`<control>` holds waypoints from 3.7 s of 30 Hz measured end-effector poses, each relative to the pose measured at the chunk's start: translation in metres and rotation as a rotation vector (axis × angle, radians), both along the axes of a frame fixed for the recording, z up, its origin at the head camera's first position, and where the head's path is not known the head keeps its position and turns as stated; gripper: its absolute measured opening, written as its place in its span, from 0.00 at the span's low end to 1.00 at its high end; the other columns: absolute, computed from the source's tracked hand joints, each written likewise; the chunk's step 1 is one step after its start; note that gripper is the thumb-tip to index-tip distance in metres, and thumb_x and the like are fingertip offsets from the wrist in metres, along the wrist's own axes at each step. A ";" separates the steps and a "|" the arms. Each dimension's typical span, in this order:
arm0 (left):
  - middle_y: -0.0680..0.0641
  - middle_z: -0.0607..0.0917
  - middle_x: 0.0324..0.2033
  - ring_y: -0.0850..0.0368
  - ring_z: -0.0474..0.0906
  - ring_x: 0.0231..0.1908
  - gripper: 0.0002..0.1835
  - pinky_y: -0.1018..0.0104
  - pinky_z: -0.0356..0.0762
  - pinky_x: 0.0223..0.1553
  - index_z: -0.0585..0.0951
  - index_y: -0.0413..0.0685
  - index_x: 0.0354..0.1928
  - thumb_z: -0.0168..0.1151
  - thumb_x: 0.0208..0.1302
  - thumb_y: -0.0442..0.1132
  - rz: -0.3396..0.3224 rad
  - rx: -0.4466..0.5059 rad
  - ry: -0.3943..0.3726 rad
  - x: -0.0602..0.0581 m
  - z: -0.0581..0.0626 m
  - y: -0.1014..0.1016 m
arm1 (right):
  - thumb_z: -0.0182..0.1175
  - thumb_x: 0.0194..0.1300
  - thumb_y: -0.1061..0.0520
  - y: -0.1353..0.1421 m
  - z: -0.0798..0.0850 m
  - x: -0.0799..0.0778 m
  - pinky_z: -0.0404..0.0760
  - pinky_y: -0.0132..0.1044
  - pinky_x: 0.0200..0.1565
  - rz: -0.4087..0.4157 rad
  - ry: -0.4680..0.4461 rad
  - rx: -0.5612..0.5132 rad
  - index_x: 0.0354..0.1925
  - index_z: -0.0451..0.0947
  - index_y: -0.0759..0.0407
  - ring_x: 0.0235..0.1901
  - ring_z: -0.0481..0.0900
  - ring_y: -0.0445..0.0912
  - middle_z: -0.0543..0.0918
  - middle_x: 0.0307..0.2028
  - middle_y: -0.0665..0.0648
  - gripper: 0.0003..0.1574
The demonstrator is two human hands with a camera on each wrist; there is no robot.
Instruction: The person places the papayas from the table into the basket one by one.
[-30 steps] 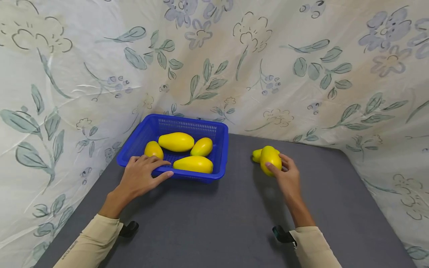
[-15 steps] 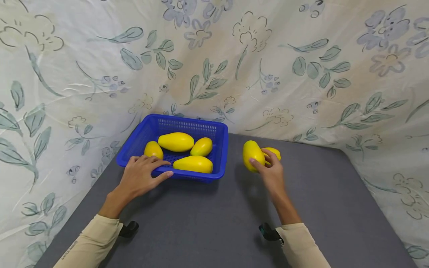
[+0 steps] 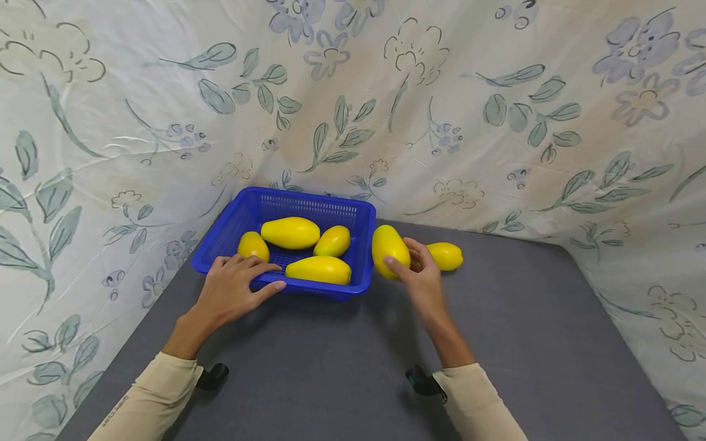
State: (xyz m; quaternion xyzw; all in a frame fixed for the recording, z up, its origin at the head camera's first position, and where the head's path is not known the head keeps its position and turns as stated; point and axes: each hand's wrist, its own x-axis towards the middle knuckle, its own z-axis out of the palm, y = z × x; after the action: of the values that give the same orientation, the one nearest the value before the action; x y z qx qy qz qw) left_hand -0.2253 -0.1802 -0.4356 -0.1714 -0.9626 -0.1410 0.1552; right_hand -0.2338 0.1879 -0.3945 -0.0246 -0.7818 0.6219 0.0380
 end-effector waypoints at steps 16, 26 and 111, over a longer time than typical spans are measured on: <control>0.46 0.86 0.58 0.42 0.79 0.59 0.32 0.36 0.67 0.63 0.87 0.63 0.63 0.59 0.69 0.73 -0.006 -0.005 -0.002 -0.001 0.001 0.000 | 0.69 0.74 0.45 -0.025 -0.005 0.000 0.83 0.48 0.62 0.084 0.072 -0.028 0.78 0.64 0.54 0.68 0.77 0.57 0.74 0.71 0.62 0.43; 0.45 0.86 0.58 0.41 0.78 0.59 0.32 0.36 0.66 0.63 0.87 0.62 0.62 0.60 0.69 0.72 -0.009 0.000 0.000 0.000 0.000 -0.002 | 0.68 0.75 0.49 -0.016 -0.013 0.002 0.86 0.37 0.56 0.061 0.068 -0.047 0.78 0.65 0.56 0.65 0.79 0.56 0.75 0.71 0.63 0.41; 0.47 0.86 0.57 0.42 0.78 0.58 0.30 0.36 0.66 0.63 0.87 0.64 0.62 0.60 0.69 0.72 -0.010 0.006 -0.012 0.001 0.002 -0.003 | 0.68 0.71 0.36 0.122 -0.061 -0.062 0.85 0.42 0.57 -0.201 -0.187 0.057 0.87 0.40 0.56 0.74 0.68 0.66 0.53 0.81 0.72 0.66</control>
State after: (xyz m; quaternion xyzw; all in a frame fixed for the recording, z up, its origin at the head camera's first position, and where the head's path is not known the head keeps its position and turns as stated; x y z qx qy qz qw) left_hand -0.2247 -0.1828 -0.4335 -0.1748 -0.9623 -0.1456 0.1491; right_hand -0.2956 0.3100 -0.4558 -0.1595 -0.7928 0.5876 0.0279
